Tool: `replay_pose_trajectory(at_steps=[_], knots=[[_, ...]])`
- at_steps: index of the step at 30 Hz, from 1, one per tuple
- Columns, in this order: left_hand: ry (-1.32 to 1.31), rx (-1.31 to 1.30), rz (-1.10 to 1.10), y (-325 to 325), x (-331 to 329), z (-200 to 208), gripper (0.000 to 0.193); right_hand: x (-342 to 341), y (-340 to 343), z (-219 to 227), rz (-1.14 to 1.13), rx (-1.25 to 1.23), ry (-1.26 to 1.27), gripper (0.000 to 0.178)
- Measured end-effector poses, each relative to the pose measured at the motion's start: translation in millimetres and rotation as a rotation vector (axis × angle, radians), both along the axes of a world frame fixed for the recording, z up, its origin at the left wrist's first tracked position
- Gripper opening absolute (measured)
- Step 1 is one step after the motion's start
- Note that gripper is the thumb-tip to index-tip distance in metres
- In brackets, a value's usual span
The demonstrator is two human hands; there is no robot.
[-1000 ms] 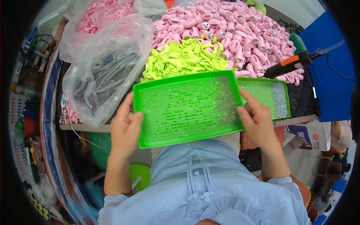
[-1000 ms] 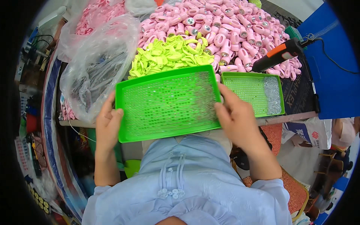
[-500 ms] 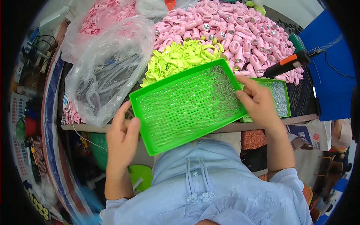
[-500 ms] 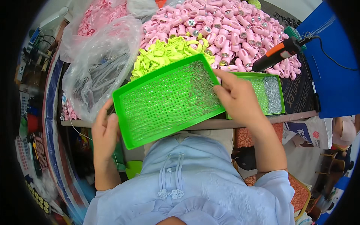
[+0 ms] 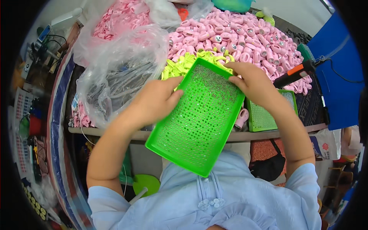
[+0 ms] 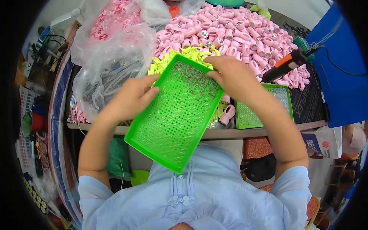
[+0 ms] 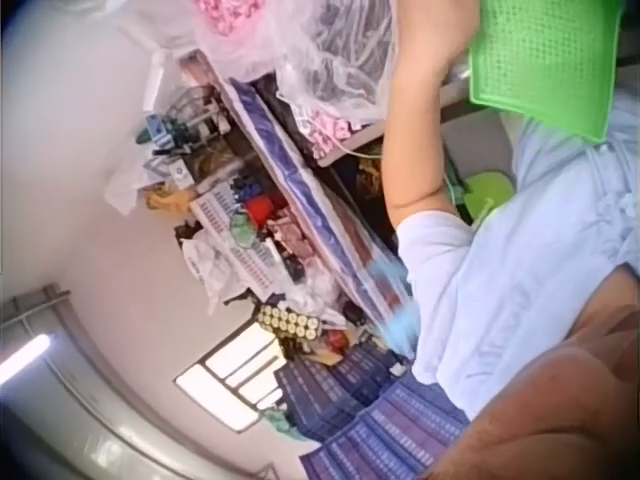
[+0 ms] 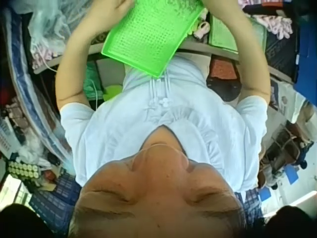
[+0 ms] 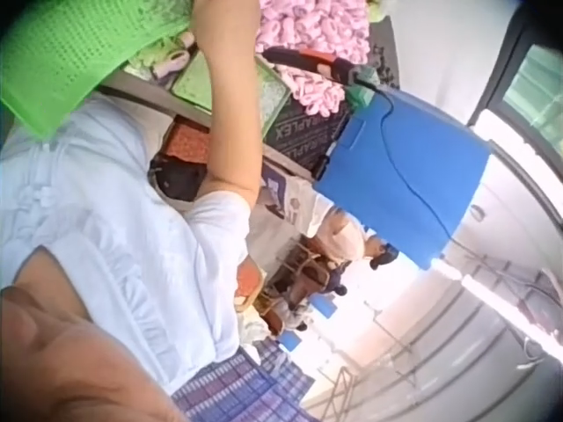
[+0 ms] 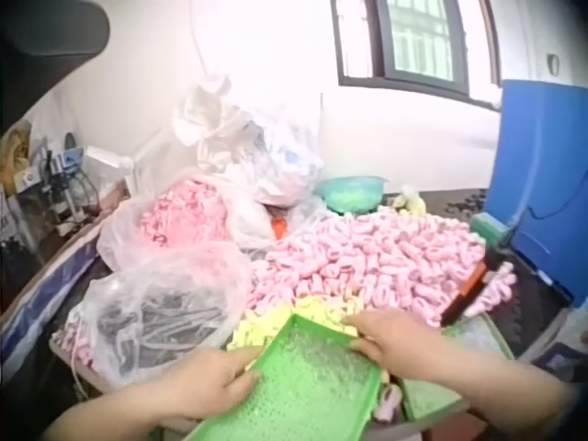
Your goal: Assembling toy doll shoes by inserting small metal pins or eyelets and using an electric screwdriver tool.
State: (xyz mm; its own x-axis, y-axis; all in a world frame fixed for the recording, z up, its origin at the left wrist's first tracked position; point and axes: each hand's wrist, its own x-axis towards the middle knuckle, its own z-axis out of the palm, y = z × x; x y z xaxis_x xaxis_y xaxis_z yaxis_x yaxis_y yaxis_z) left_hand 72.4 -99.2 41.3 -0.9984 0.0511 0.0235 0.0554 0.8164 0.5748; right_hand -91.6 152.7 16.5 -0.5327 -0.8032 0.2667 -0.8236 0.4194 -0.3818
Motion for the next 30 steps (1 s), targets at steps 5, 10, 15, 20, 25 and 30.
replay_pose_trajectory(at_steps=[5,10,15,20,25,30], knots=[[0.058,-0.003,0.276,22,24,-28,0.034,56,-6,21,0.224,-0.007,0.177,0.061],[0.093,0.064,0.359,50,29,-42,0.037,76,-15,-4,0.064,0.277,0.170,0.092],[0.217,0.159,0.394,52,34,-55,0.036,77,-38,-20,0.083,0.244,0.111,0.099],[0.205,0.210,0.413,46,36,-63,0.034,94,-26,-13,0.333,0.302,0.072,0.099],[0.184,0.221,0.440,55,36,-56,0.034,83,-42,-17,0.224,0.197,0.117,0.099],[0.211,0.217,0.423,48,40,-63,0.035,98,-33,-5,0.416,0.326,0.100,0.099]])
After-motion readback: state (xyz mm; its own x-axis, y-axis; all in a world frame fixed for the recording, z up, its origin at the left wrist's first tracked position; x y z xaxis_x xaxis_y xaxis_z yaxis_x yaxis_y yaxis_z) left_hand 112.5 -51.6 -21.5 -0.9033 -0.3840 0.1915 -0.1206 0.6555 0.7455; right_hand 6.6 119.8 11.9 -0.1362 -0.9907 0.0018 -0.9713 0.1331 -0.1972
